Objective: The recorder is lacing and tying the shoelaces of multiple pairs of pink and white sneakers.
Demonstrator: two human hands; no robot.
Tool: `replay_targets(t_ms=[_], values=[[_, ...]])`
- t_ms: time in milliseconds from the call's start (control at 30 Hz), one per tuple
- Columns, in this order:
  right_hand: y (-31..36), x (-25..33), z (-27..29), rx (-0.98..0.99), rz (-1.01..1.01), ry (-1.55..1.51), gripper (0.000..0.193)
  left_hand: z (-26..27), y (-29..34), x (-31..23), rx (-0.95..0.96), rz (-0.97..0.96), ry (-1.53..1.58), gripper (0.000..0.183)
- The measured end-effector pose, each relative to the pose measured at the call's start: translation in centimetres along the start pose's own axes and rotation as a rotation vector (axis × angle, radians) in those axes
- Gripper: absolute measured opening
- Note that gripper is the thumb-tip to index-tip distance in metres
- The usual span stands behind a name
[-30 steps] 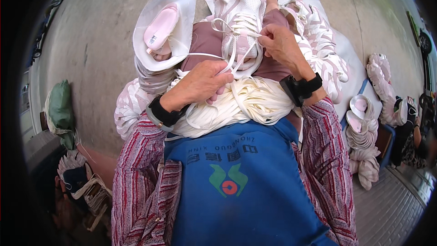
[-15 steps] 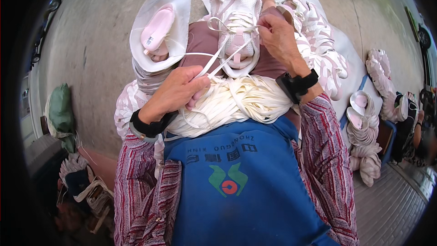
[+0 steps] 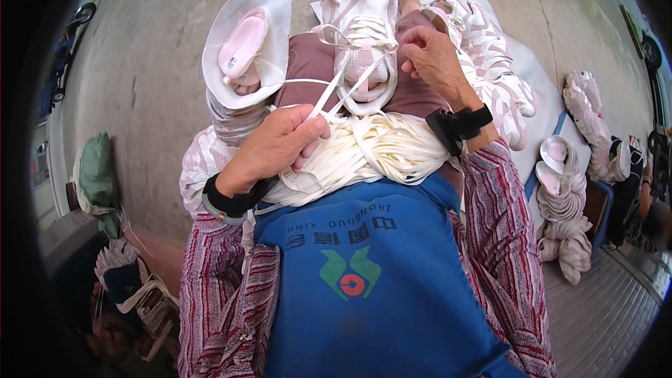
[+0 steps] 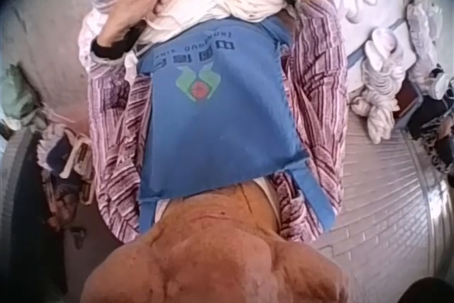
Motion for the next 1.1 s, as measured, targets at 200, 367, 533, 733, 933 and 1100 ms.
replay_targets(t_ms=[200,367,533,733,933,1100], values=[[0.5,0.2,0.9,-0.017,0.056,0.116,0.022,-1.4,0.1,-1.9,0.059,-0.022,0.010,0.033],[-0.8,0.3,-1.3,0.045,0.049,0.275,0.030,-2.0,0.2,-1.1,0.070,-0.010,0.036,0.031],[-1.5,1.1,-0.9,-0.161,0.318,0.451,0.025,-1.5,0.8,-0.7,0.011,0.018,0.037,0.030],[-0.6,2.5,0.3,-0.416,0.456,0.532,0.017,-1.0,0.9,-1.4,-0.065,-0.049,0.101,0.029],[-0.2,2.6,0.3,-0.428,0.489,0.650,0.019,-2.9,0.9,-0.6,-0.002,-0.031,0.138,0.028],[3.1,1.4,0.9,-0.032,0.024,0.332,0.024,-4.4,1.3,-2.1,0.086,-0.072,0.094,0.027]])
Point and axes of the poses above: each hand's wrist, its own y-axis away from the middle knuckle, its own z-axis out of the back of the hand, x = y × z, the point moved 9 cm from there along -y, towards the middle knuckle, and after that the axes turned 14 degrees about -z, right-handed, at the moved point
